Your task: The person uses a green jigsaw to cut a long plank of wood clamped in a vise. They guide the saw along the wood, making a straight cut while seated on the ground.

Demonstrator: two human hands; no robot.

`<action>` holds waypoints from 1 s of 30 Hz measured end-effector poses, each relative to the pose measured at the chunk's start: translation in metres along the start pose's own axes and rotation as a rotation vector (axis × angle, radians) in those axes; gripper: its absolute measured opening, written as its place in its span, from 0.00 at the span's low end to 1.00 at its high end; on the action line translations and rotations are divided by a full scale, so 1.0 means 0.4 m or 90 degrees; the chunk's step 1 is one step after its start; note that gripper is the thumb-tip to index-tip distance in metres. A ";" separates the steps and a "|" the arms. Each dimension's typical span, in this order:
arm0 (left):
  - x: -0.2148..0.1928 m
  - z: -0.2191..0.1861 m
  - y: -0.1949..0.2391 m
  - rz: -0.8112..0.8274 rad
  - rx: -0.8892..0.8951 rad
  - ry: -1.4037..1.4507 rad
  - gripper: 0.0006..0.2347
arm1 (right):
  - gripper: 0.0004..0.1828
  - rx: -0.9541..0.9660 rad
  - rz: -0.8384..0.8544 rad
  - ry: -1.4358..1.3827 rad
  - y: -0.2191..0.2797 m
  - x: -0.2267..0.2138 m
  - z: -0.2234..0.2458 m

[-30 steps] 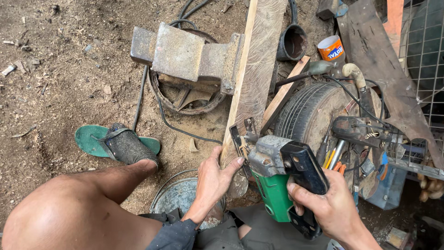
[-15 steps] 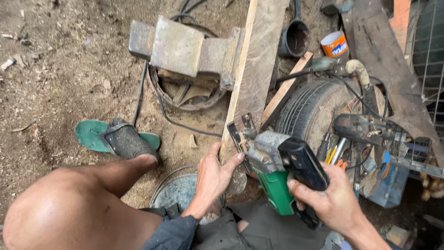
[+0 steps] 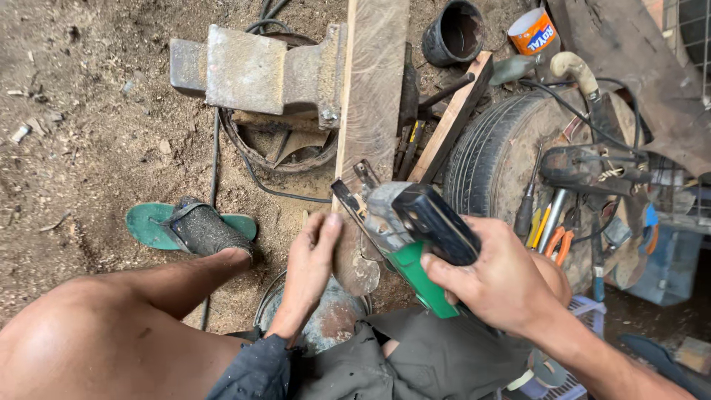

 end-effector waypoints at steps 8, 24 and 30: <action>-0.039 0.046 -0.024 0.008 -0.086 0.085 0.18 | 0.07 -0.081 0.022 -0.030 -0.004 -0.007 0.017; 0.045 -0.051 0.025 -0.091 0.015 -0.176 0.24 | 0.10 -0.012 0.015 0.022 -0.012 -0.010 -0.010; 0.042 -0.072 0.026 -0.095 -0.088 -0.221 0.26 | 0.10 -0.006 0.003 0.004 -0.006 -0.017 -0.033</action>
Point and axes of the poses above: each hand's wrist, its own y-axis away from the middle knuckle, its own x-axis out of the palm, z = x × y, the point moved 2 cm from there along -y, towards the middle knuckle, and after that the axes turned 12 degrees about -x, right-handed, at the moved point
